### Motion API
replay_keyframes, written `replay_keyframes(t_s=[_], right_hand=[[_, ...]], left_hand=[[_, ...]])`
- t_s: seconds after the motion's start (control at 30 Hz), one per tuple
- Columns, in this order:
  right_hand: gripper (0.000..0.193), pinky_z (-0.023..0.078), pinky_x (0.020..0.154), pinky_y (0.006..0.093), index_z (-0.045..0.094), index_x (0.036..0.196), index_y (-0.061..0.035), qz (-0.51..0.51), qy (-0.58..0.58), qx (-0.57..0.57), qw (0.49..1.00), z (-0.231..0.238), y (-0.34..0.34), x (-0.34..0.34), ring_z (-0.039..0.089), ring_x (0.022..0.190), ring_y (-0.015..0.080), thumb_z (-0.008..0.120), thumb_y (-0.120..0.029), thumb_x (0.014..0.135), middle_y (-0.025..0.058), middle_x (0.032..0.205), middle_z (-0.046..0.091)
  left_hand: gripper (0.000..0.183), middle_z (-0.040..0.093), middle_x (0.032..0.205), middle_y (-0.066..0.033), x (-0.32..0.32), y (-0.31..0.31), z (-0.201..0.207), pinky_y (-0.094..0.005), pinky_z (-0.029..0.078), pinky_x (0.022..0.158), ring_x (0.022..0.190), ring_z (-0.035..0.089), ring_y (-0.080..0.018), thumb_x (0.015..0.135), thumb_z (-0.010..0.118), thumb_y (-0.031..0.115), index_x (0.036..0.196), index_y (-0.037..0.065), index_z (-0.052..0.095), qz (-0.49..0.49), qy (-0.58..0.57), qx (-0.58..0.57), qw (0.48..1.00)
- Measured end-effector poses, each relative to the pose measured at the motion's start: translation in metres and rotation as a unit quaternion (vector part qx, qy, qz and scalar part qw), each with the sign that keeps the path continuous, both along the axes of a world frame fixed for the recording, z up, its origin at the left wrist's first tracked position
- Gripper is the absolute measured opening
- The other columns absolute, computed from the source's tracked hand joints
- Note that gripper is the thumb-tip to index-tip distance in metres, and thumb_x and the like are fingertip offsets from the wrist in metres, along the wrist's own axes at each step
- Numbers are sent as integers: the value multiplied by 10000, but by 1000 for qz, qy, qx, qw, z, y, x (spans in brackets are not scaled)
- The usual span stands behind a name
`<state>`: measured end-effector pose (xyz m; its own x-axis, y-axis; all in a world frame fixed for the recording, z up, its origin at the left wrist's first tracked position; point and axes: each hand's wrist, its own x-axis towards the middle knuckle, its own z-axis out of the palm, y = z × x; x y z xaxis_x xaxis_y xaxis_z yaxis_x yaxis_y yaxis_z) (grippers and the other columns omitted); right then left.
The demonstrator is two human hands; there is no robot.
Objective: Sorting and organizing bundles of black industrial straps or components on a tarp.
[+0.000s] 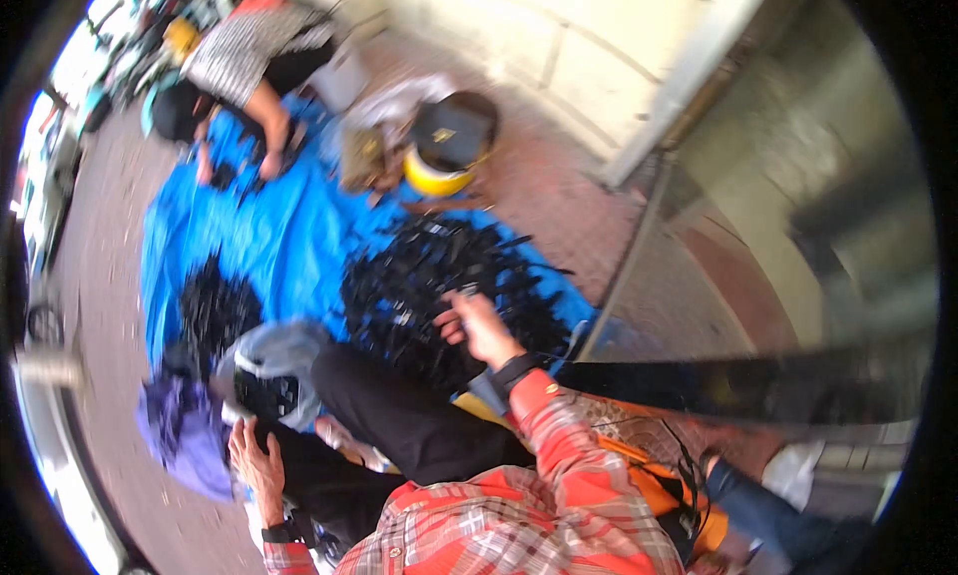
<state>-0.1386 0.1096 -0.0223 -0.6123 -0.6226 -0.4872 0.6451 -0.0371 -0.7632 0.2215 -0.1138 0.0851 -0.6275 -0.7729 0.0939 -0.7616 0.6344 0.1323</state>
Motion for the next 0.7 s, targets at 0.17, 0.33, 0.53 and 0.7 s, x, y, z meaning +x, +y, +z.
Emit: replay_keyframes(t_s=[0.17,0.33,0.53,0.7], right_hand=[[188,499,513,300,483,1111,-90,23,11,281,959,-153,-19,-20,593,642,157,419,-198,971,101,836,631],[534,499,789,423,503,1210,-32,154,384,395,820,-237,-65,-20,618,904,355,658,-323,790,203,1035,614],[1297,312,958,648,23,1472,-104,422,427,530,599,-232,-148,34,145,1327,545,822,-524,541,339,1463,72],[1178,387,930,569,132,1465,-101,390,568,461,558,-254,-134,15,316,1234,504,831,-334,547,310,1442,179]], left_hand=[[379,470,1283,-187,61,6,15,-463,333,1018,1188,433,-378,826,577,121,1189,22,528,157,-4,32,987],[339,499,1225,-191,102,2,-1,-456,336,1001,1169,449,-359,805,560,81,1132,-10,569,215,39,49,975],[338,517,1193,-214,83,6,12,-446,334,1002,1132,479,-348,838,544,180,1087,-46,578,227,19,62,972],[305,592,1106,-204,49,-5,22,-454,414,926,1050,539,-355,919,539,257,1032,-10,634,210,16,76,975]])
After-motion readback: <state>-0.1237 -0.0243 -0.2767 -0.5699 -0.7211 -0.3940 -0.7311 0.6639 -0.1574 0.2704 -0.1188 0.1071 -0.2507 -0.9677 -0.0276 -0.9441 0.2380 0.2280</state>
